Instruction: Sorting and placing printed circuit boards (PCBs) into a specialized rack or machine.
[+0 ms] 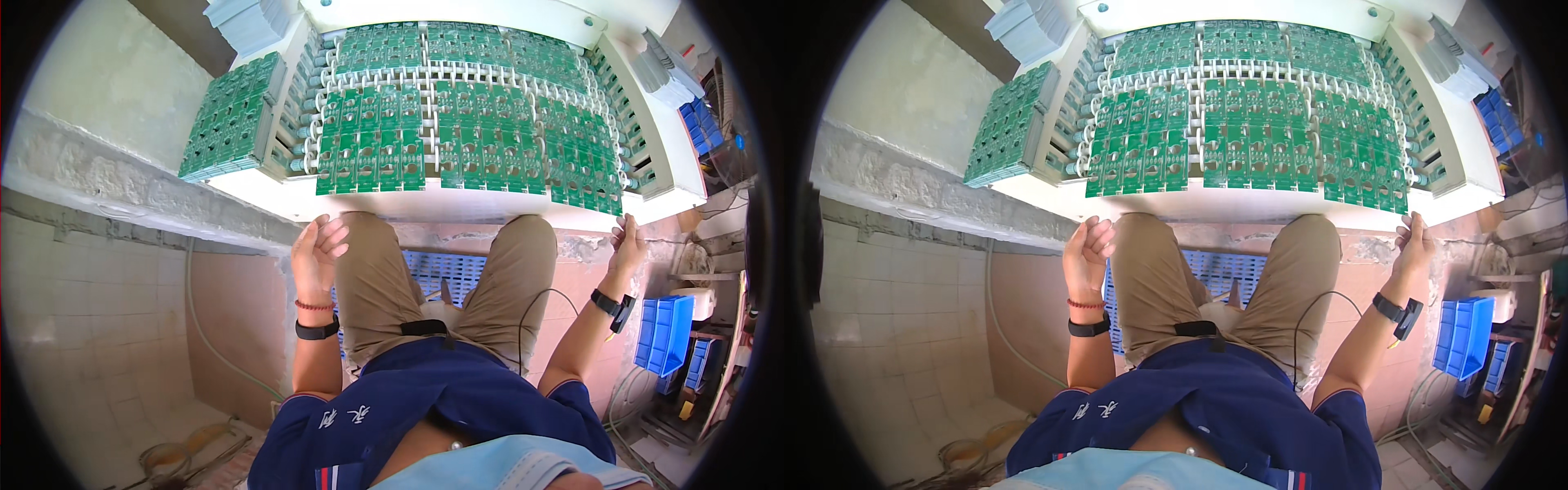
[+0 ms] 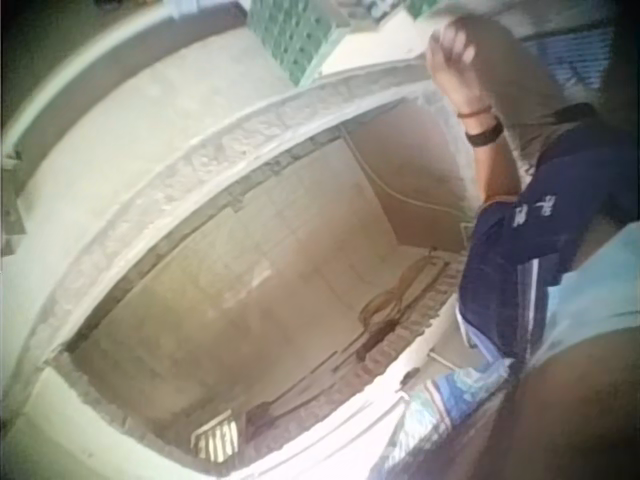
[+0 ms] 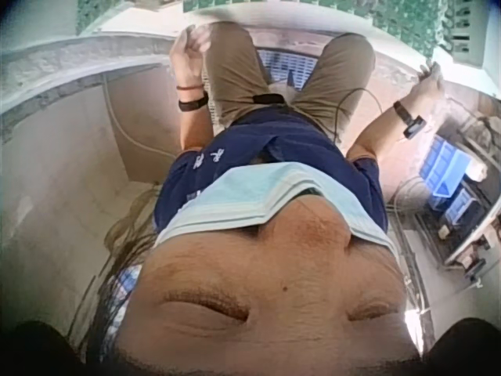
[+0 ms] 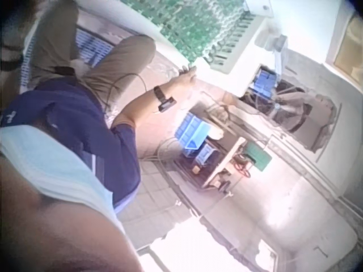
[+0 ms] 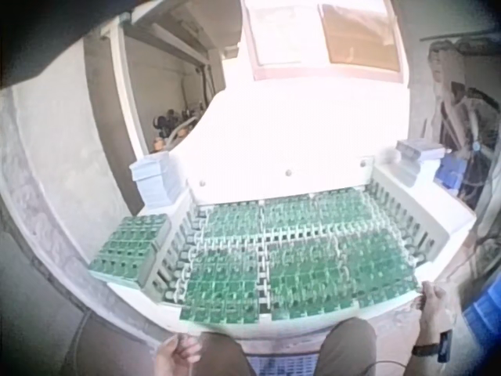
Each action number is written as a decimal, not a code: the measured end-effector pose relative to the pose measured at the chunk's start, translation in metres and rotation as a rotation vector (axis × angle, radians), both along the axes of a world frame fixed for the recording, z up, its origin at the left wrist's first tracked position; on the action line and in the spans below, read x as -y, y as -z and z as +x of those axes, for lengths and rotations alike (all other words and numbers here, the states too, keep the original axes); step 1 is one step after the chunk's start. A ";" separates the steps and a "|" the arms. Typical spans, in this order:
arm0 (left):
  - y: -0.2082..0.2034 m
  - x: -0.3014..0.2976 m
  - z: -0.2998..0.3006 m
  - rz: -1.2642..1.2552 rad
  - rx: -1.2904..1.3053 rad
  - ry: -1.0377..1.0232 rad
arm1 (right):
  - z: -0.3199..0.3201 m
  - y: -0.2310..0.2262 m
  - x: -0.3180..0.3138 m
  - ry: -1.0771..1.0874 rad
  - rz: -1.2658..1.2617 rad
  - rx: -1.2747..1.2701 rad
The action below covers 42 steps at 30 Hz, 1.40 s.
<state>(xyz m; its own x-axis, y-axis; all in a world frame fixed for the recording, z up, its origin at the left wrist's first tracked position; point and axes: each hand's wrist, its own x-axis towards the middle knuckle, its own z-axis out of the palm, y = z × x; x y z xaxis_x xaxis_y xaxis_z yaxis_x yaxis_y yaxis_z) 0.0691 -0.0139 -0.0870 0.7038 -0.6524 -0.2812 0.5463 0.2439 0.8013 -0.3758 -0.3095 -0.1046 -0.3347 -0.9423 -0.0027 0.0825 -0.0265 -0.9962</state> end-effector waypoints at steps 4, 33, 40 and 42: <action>0.004 -0.006 0.003 -0.003 -0.006 -0.024 | -0.011 0.005 -0.010 0.045 -0.071 -0.002; -0.094 -0.047 0.139 0.113 0.898 -0.706 | 0.163 -0.063 -0.105 -0.688 -0.239 -0.214; -0.098 -0.031 0.184 0.627 1.354 -0.769 | 0.153 -0.057 -0.113 -0.755 -0.209 -0.251; -0.098 -0.030 0.189 0.711 1.385 -0.664 | 0.151 -0.056 -0.114 -0.752 -0.193 -0.248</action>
